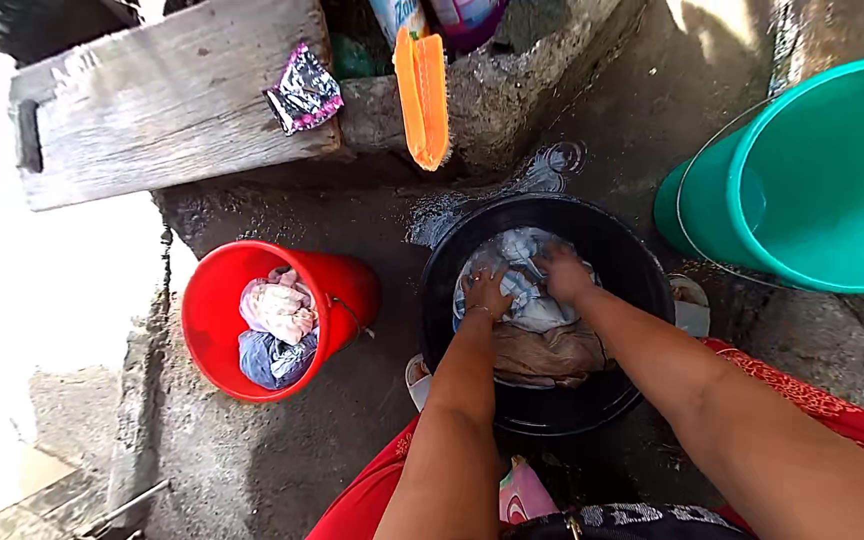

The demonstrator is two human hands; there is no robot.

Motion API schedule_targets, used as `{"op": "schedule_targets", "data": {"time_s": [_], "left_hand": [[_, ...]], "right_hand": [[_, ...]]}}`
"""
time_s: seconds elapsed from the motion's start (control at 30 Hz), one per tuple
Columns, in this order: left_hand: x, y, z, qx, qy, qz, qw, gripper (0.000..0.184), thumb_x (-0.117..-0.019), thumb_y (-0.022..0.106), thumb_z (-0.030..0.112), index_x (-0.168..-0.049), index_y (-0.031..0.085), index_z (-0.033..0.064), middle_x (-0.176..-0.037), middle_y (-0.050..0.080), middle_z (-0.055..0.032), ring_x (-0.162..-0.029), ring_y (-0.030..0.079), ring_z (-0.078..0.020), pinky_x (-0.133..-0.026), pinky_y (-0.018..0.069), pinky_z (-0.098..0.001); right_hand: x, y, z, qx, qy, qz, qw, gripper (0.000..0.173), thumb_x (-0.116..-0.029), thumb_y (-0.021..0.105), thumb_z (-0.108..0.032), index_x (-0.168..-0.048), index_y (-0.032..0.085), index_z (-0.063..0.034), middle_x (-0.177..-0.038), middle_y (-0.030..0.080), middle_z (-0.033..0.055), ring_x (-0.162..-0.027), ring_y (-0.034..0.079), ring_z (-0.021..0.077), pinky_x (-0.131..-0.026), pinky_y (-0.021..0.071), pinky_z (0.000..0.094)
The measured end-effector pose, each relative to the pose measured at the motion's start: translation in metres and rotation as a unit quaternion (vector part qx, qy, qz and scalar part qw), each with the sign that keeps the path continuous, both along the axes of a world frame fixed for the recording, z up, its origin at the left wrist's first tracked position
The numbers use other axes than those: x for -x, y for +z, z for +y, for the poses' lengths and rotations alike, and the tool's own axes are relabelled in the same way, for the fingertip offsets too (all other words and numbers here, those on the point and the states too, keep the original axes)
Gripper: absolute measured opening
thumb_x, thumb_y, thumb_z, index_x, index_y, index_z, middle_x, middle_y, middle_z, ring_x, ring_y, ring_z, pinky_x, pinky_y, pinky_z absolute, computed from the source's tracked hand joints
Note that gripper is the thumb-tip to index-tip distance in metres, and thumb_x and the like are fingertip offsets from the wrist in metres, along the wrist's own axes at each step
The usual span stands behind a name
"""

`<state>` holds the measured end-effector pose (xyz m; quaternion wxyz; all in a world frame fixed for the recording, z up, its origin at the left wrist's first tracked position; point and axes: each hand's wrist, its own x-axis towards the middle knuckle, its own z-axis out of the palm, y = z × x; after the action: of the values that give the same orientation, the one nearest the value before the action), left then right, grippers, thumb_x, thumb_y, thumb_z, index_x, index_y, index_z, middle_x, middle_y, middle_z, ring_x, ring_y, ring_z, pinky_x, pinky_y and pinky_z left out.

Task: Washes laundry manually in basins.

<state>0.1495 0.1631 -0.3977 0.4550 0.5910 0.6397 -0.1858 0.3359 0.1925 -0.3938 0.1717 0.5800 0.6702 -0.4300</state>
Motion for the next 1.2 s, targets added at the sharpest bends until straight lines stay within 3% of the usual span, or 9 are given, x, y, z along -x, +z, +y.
{"op": "schedule_targets", "data": {"time_s": [0.13,0.23,0.37,0.5,0.6,0.73,0.87,1.03,1.2], "left_hand": [[0.017,0.018,-0.007,-0.1,0.189,-0.131,0.968,0.103,-0.0756,0.091,0.016,-0.159,0.032,0.0083,-0.155,0.04,-0.0267,-0.142,0.043,-0.0434,-0.116,0.0385,-0.0591],[0.03,0.029,-0.015,-0.12,0.146,-0.116,0.975,0.104,-0.0737,0.089,0.009,-0.161,0.034,0.0149,-0.166,0.024,-0.0232,-0.148,0.032,-0.0464,-0.116,0.0345,-0.0647],[0.042,0.057,-0.025,-0.155,0.185,-0.223,0.945,0.048,-0.0862,0.079,0.004,-0.131,0.063,-0.0038,-0.135,0.061,-0.0267,-0.125,0.06,-0.0401,-0.108,0.0466,-0.0568],[0.053,0.113,-0.001,-0.122,0.198,-0.393,0.889,0.054,-0.0701,0.08,-0.009,-0.122,0.063,-0.0081,-0.115,0.069,-0.0214,-0.107,0.068,-0.0269,-0.097,0.0557,-0.048],[0.052,0.166,0.017,-0.112,0.139,-0.466,0.867,0.058,-0.0706,0.082,-0.005,-0.125,0.061,-0.0062,-0.114,0.07,-0.0145,-0.102,0.069,-0.0165,-0.093,0.0584,-0.0385],[0.055,0.172,0.03,-0.152,0.097,-0.425,0.887,0.021,-0.0796,0.08,-0.002,-0.089,0.061,-0.0009,-0.09,0.064,-0.0064,-0.084,0.063,-0.0117,-0.078,0.0558,-0.0317],[0.032,0.117,0.033,-0.167,0.036,-0.176,0.969,0.057,-0.0778,0.085,0.004,-0.13,0.062,-0.002,-0.137,0.055,-0.0287,-0.125,0.056,-0.0454,-0.104,0.0482,-0.0614],[-0.017,0.016,0.005,-0.046,-0.048,-0.066,0.996,0.102,-0.0841,0.081,0.051,-0.165,0.021,0.0339,-0.173,-0.01,-0.0088,-0.157,-0.011,-0.0437,-0.112,0.0005,-0.0839],[-0.02,-0.02,0.003,0.012,-0.066,-0.019,0.998,0.106,-0.0879,0.066,0.069,-0.166,0.004,0.0351,-0.174,-0.009,-0.0061,-0.159,-0.001,-0.0388,-0.114,-0.0024,-0.0799]], "right_hand": [[0.003,0.095,0.012,-0.006,-0.011,0.185,0.983,0.011,-0.0884,0.075,-0.002,-0.099,0.075,0.0003,-0.105,0.071,0.0215,-0.103,0.067,0.0384,-0.092,0.0511,0.0593],[-0.005,0.196,0.015,-0.086,0.045,0.4,0.911,0.012,-0.0796,0.073,0.006,-0.082,0.074,-0.0056,-0.09,0.071,0.0059,-0.086,0.066,0.0148,-0.077,0.0558,0.0353],[-0.021,0.301,0.0,-0.167,0.055,0.564,0.807,0.008,-0.081,0.07,0.0,-0.082,0.074,-0.0062,-0.087,0.067,0.0,-0.086,0.062,0.0044,-0.075,0.0531,0.0183],[-0.038,0.322,-0.003,-0.219,0.03,0.597,0.771,0.01,-0.0852,0.075,-0.005,-0.096,0.075,-0.0038,-0.096,0.069,-0.0009,-0.09,0.065,0.0038,-0.079,0.0572,0.0179],[-0.046,0.308,0.003,-0.241,0.064,0.42,0.872,0.022,-0.0829,0.077,-0.021,-0.103,0.076,-0.0112,-0.098,0.068,-0.0026,-0.091,0.063,0.0032,-0.08,0.0546,0.02],[-0.039,0.25,0.018,-0.138,0.086,0.281,0.946,0.029,-0.08,0.083,-0.007,-0.108,0.076,-0.0072,-0.105,0.07,0.0105,-0.098,0.066,0.024,-0.087,0.0546,0.0477],[-0.029,0.141,0.012,-0.073,0.039,0.138,0.987,0.051,-0.0808,0.086,-0.009,-0.129,0.068,-0.0059,-0.127,0.062,0.0265,-0.118,0.06,0.0451,-0.098,0.0484,0.0644],[-0.028,0.008,-0.024,0.024,0.046,-0.002,0.999,0.068,-0.099,0.067,-0.027,-0.16,0.039,-0.0238,-0.173,0.006,0.0156,-0.154,0.011,0.0526,-0.108,0.0317,0.0777],[-0.031,-0.019,-0.033,-0.037,0.073,-0.024,0.996,0.053,-0.1009,0.051,-0.005,-0.153,0.05,-0.0147,-0.172,0.018,0.0143,-0.156,0.014,0.0464,-0.112,0.0229,0.0782]]}}
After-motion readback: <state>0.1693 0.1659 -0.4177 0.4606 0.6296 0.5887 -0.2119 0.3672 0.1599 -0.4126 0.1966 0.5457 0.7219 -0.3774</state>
